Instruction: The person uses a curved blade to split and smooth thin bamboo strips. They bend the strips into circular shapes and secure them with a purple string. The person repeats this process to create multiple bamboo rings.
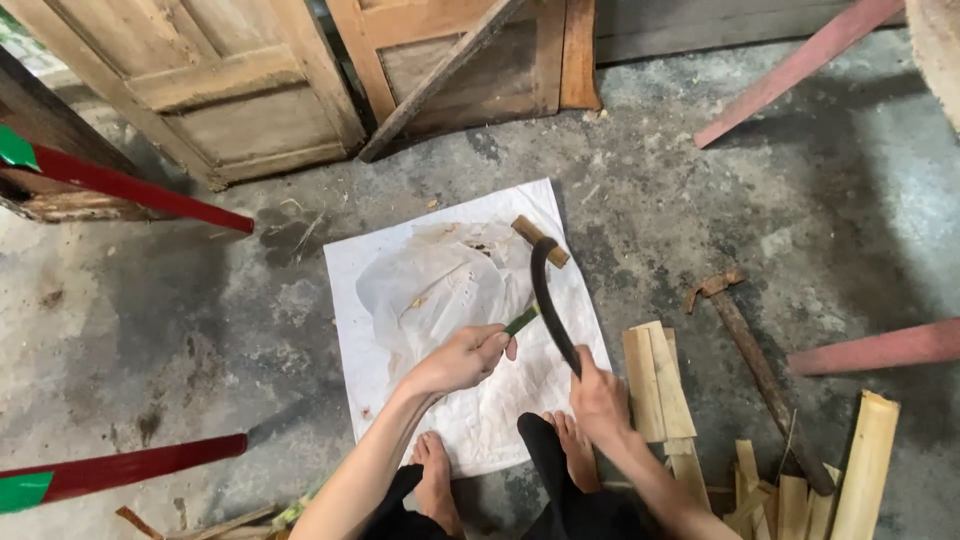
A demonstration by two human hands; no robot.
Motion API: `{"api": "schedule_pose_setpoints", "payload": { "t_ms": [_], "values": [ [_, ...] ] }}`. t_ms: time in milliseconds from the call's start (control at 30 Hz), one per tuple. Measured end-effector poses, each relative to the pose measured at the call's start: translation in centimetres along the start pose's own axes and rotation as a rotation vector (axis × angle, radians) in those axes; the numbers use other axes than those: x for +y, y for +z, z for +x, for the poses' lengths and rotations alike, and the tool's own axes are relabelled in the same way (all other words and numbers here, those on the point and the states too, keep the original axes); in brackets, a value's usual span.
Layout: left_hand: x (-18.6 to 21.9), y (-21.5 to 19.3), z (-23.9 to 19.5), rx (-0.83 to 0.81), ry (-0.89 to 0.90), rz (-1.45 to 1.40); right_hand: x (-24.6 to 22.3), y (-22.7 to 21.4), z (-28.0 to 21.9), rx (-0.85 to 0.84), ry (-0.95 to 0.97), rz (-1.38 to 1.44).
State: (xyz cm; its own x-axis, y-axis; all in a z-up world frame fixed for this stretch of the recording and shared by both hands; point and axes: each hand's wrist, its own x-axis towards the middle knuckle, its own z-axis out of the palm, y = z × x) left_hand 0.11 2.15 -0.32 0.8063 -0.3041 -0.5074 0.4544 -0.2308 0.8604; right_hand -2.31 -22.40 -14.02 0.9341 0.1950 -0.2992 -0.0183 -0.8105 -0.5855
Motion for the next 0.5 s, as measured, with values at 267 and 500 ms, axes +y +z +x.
{"api": "schedule_pose_setpoints", "payload": {
  "t_ms": [267, 500],
  "values": [
    [-1.0, -0.3, 0.3, -0.083, -0.035, -0.167, 0.0, -0.9, -0.6, 0.118, -0.103, 0.087],
    [-1.6, -0.1, 0.2, -0.074, -0.014, -0.165, 1.7, 1.2, -1.3, -0.057, -0.148, 0.088]
  ]
}}
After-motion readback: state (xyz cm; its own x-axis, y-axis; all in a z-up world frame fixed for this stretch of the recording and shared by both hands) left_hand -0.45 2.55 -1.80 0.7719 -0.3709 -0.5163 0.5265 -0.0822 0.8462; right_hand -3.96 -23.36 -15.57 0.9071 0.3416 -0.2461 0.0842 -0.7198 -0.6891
